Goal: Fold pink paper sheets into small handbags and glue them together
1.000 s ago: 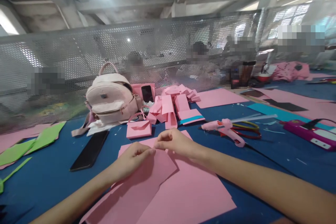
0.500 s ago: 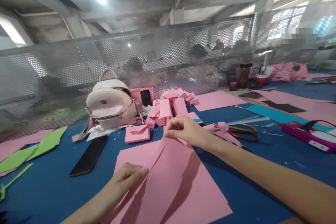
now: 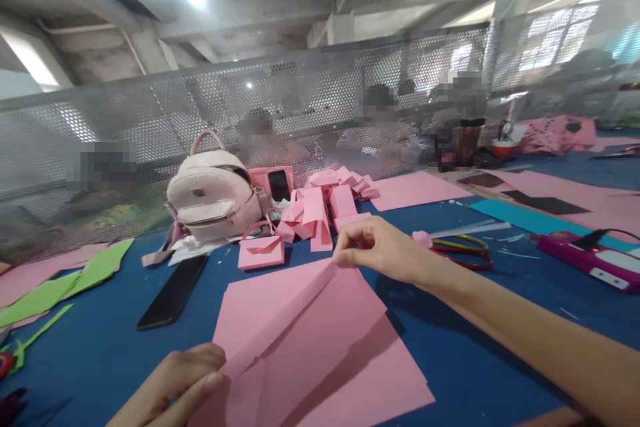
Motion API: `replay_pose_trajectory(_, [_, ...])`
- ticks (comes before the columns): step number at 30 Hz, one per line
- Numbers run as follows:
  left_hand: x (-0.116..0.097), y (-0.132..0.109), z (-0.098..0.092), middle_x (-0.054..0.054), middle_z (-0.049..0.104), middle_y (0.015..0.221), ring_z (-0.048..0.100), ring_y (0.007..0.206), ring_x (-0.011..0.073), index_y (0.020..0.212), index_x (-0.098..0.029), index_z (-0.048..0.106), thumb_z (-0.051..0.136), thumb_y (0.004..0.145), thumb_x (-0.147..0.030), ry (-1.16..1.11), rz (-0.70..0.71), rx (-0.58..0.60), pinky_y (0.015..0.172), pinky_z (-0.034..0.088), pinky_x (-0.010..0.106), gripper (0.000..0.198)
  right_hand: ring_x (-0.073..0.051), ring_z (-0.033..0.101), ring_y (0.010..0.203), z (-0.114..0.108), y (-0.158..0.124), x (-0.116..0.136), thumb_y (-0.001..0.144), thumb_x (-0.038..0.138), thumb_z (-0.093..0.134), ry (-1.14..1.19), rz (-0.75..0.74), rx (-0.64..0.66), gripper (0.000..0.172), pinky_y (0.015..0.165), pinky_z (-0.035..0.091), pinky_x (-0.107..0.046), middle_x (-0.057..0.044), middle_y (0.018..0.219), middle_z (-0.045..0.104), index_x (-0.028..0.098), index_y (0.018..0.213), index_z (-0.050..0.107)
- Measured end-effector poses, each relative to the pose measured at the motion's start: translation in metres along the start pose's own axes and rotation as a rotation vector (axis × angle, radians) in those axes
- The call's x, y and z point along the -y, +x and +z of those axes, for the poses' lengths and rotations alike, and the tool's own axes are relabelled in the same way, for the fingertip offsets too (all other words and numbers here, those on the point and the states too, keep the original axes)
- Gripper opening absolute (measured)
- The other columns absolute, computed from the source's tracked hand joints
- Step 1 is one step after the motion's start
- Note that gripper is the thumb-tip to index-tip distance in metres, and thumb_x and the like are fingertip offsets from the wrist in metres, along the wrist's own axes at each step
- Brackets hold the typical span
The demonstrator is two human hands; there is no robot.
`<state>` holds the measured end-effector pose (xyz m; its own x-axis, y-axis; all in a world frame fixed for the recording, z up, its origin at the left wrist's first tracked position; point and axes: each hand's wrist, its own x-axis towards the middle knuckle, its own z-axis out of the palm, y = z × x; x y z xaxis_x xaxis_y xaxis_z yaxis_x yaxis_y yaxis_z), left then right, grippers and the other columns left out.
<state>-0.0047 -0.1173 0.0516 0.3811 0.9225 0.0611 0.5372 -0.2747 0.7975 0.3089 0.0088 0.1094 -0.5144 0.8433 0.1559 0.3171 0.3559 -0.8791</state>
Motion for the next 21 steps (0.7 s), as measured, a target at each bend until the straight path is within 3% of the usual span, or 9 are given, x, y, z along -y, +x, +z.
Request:
replay_pose_trajectory(3, [0.007, -0.001, -0.009, 0.003, 0.055, 0.063, 0.053, 0.066, 0.019, 0.057, -0.02, 0.057, 0.04, 0.095, -0.058, 0.003, -0.041, -0.197, 0.065, 0.041, 0.026, 0.056, -0.014, 0.052, 0.061, -0.003, -0.005, 0.003, 0.072, 0.053, 0.074, -0.01, -0.036, -0.09, 0.037, 0.059, 0.043, -0.028, -0.001, 0.063, 0.058, 0.019, 0.062, 0.063])
replay_pose_trajectory(5, [0.011, 0.001, -0.017, 0.005, 0.068, 0.074, 0.063, 0.079, 0.023, 0.07, -0.02, 0.072, 0.042, 0.096, -0.055, -0.015, -0.083, -0.29, 0.076, 0.045, 0.027, 0.053, -0.013, 0.048, 0.058, -0.008, -0.008, 0.004, 0.075, 0.056, 0.072, -0.046, -0.071, -0.188, 0.04, 0.054, 0.039, -0.026, 0.0, 0.061, 0.054, 0.019, 0.064, 0.062])
replay_pose_trajectory(8, [0.016, 0.006, -0.025, 0.006, 0.074, 0.074, 0.068, 0.079, 0.0252, 0.085, -0.019, 0.079, 0.047, 0.094, -0.056, -0.149, -0.111, -0.376, 0.085, 0.048, 0.033, 0.05, -0.012, 0.043, 0.055, -0.014, -0.016, 0.005, 0.078, 0.058, 0.069, -0.1, -0.11, -0.296, 0.042, 0.05, 0.034, -0.027, 0.002, 0.06, 0.047, 0.021, 0.064, 0.058])
replay_pose_trajectory(11, [0.016, 0.013, -0.015, 0.011, 0.076, 0.074, 0.068, 0.066, 0.0231, 0.083, -0.014, 0.078, 0.05, 0.091, -0.059, -0.451, -0.13, -0.222, 0.071, 0.052, 0.033, 0.054, -0.014, 0.042, 0.057, -0.011, -0.029, 0.01, 0.084, 0.054, 0.064, -0.166, -0.21, -0.423, 0.039, 0.052, 0.034, -0.029, 0.001, 0.062, 0.046, 0.023, 0.065, 0.052])
replay_pose_trajectory(14, [0.012, 0.025, 0.008, 0.014, 0.077, 0.095, 0.072, 0.08, 0.0243, 0.101, -0.014, 0.076, 0.058, 0.088, -0.06, -0.835, -0.216, 0.002, 0.072, 0.055, 0.033, 0.051, -0.018, 0.048, 0.059, 0.004, -0.045, 0.016, 0.09, 0.043, 0.059, -0.273, -0.359, -0.472, 0.03, 0.055, 0.037, -0.033, -0.002, 0.064, 0.053, 0.025, 0.067, 0.053])
replay_pose_trajectory(17, [0.005, 0.045, 0.023, 0.011, 0.072, 0.118, 0.067, 0.11, 0.0274, 0.117, -0.022, 0.068, 0.064, 0.088, -0.053, -1.182, -0.283, 0.077, 0.09, 0.055, 0.04, 0.043, -0.02, 0.057, 0.059, 0.025, -0.06, 0.019, 0.092, 0.029, 0.055, -0.495, -0.552, -0.225, 0.02, 0.058, 0.038, -0.036, -0.003, 0.063, 0.063, 0.028, 0.073, 0.061])
replay_pose_trajectory(19, [0.001, 0.06, 0.026, 0.01, 0.072, 0.117, 0.067, 0.11, 0.0241, 0.11, -0.019, 0.069, 0.066, 0.088, -0.047, -1.25, -0.286, 0.041, 0.092, 0.054, 0.037, 0.035, -0.018, 0.057, 0.056, 0.041, -0.067, 0.019, 0.093, 0.024, 0.05, -0.697, -0.697, 0.056, 0.023, 0.054, 0.035, -0.036, -0.002, 0.063, 0.066, 0.028, 0.076, 0.063])
replay_pose_trajectory(21, [0.0, 0.074, 0.026, 0.01, 0.073, 0.114, 0.068, 0.105, 0.0211, 0.107, -0.017, 0.069, 0.067, 0.089, -0.043, -1.255, -0.338, -0.009, 0.09, 0.056, 0.034, 0.031, -0.018, 0.054, 0.054, 0.057, -0.072, 0.017, 0.093, 0.019, 0.042, -0.81, -0.826, 0.238, 0.028, 0.05, 0.031, -0.036, -0.003, 0.064, 0.067, 0.026, 0.076, 0.064])
